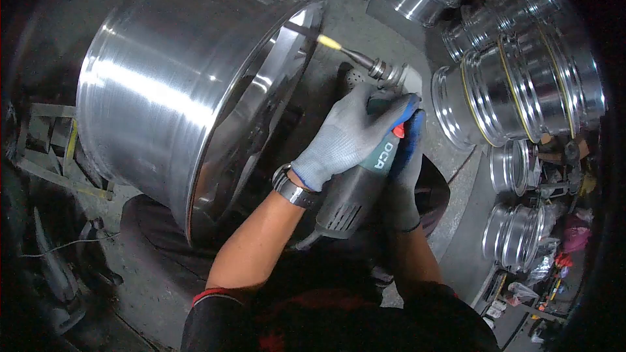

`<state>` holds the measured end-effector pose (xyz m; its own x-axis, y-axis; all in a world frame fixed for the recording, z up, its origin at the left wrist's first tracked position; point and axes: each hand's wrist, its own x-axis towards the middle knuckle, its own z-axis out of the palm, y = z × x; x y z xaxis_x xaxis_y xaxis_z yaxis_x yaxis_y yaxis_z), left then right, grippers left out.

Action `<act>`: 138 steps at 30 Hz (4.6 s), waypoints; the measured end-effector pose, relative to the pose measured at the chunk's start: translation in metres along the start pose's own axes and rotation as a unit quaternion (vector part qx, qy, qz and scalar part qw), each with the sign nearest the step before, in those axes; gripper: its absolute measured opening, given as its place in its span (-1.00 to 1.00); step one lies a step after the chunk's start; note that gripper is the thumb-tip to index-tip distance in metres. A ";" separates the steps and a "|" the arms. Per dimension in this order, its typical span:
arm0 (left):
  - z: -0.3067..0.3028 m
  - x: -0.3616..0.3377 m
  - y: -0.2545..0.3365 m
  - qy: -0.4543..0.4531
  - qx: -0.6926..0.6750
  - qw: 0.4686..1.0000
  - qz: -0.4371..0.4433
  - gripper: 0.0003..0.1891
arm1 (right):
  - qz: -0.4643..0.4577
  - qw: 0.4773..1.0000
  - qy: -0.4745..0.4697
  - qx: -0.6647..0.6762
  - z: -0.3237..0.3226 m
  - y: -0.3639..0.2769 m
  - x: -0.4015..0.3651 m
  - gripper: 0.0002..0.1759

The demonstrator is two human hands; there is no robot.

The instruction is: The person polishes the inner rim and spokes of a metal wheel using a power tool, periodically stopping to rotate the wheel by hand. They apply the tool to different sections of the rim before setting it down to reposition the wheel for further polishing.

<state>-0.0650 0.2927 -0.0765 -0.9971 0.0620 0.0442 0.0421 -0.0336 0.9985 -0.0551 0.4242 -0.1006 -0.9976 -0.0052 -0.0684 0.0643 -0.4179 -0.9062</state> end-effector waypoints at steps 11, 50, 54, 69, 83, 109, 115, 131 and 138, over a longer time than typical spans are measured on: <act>-0.002 -0.020 -0.004 0.026 -0.039 0.999 0.015 -0.45 | -0.001 1.000 -0.031 0.001 -0.007 0.014 -0.011 -0.52; -0.011 -0.051 -0.017 0.034 0.033 0.995 -0.088 -0.40 | 0.038 0.998 -0.049 -0.014 -0.015 0.037 -0.041 -0.40; -0.006 -0.054 -0.025 0.040 0.018 0.994 -0.103 -0.31 | 0.061 0.996 -0.069 -0.016 -0.011 0.030 -0.046 -0.36; -0.007 -0.042 -0.021 0.034 0.017 0.999 -0.032 -0.38 | 0.032 0.997 -0.065 -0.027 -0.004 0.019 -0.039 -0.42; -0.007 -0.051 -0.019 0.045 0.043 0.991 -0.120 -0.39 | 0.054 0.997 -0.057 -0.023 -0.012 0.028 -0.039 -0.35; -0.003 -0.056 -0.021 0.065 0.027 0.991 -0.115 -0.35 | 0.068 0.995 -0.070 -0.003 -0.018 0.033 -0.041 -0.37; 0.004 -0.045 -0.019 0.082 0.018 0.990 -0.113 -0.38 | 0.116 0.989 -0.050 0.076 -0.001 0.014 -0.031 -0.38; 0.010 -0.024 -0.025 0.033 -0.100 0.994 0.014 -0.38 | 0.008 0.999 -0.052 -0.011 -0.015 0.016 -0.016 -0.36; 0.005 -0.047 -0.007 0.065 0.026 0.985 -0.158 -0.35 | 0.092 0.992 -0.082 0.042 -0.023 0.024 -0.030 -0.38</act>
<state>-0.0182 0.2948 -0.0858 -0.9607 -0.0668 -0.2694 -0.2711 0.0177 0.9624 -0.0227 0.4354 -0.1303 -0.9602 -0.2325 -0.1549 0.2504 -0.4705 -0.8461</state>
